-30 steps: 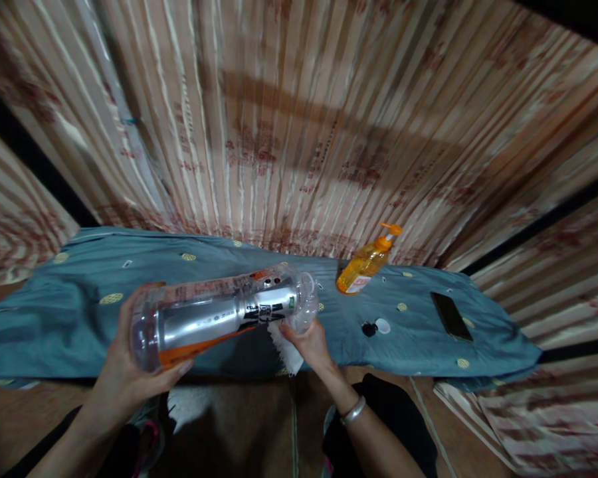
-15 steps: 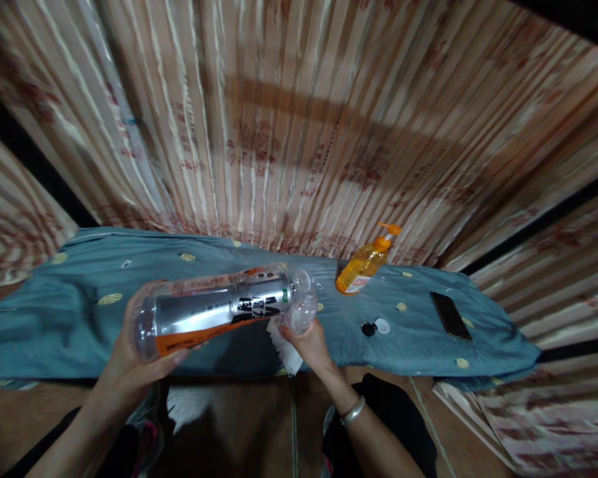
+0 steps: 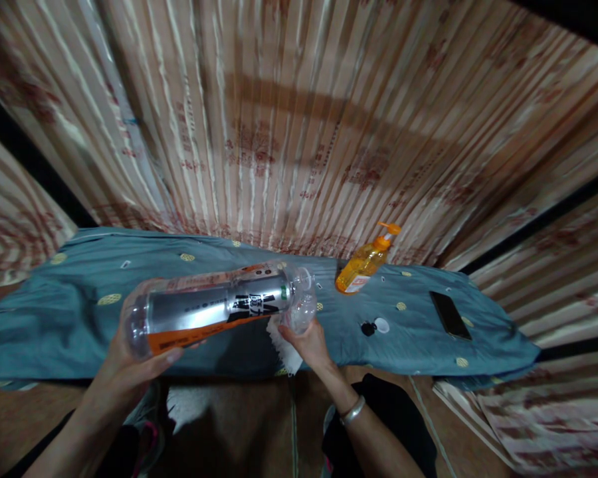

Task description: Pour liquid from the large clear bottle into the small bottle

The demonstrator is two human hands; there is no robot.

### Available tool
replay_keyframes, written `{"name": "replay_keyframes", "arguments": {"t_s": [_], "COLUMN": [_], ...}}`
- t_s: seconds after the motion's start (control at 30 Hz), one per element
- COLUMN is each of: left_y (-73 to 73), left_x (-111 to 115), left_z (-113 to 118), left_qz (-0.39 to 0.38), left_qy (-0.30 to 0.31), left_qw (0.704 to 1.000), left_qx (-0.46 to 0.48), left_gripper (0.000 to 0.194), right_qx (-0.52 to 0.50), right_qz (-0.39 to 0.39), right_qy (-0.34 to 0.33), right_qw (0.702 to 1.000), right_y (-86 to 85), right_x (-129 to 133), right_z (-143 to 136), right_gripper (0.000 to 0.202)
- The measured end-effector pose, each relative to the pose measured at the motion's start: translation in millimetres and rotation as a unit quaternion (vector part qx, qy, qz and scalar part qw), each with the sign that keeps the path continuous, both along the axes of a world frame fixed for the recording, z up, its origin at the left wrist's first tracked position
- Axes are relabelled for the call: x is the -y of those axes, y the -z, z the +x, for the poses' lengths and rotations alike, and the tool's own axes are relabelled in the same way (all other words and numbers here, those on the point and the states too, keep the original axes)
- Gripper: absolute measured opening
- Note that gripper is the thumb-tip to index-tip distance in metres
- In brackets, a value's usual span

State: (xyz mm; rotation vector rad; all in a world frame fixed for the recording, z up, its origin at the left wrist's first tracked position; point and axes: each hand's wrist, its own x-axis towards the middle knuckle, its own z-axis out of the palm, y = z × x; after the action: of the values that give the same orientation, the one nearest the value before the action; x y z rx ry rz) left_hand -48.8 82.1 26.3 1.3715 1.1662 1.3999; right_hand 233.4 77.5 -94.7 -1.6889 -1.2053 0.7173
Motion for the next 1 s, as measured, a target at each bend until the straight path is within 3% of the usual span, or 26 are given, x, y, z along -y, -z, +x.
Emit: {"name": "replay_keyframes", "arguments": {"t_s": [0.2, 0.73, 1.0], "left_y": [-9.9, 2.1, -4.5], "left_x": [3.5, -9.0, -2.7], "left_z": [-0.1, -12.0, -1.3], "left_qz": [-0.036, 0.046, 0.012], "left_qy": [0.033, 0.069, 0.012], "left_qw": [0.996, 0.996, 1.0], "left_qx": [0.07, -0.028, 0.012], "left_gripper": [0.094, 0.097, 0.095], "right_qx": [0.009, 0.024, 0.031], "right_qz": [0.0, -0.024, -0.003], "right_qy": [-0.011, -0.014, -0.016], "right_qw": [1.0, 0.999, 0.999], "right_y": [-0.4, -13.1, -12.6], "right_x": [-0.3, 0.5, 0.7], "right_z": [-0.3, -5.3, -4.1], "right_gripper": [0.054, 0.043, 0.042]}}
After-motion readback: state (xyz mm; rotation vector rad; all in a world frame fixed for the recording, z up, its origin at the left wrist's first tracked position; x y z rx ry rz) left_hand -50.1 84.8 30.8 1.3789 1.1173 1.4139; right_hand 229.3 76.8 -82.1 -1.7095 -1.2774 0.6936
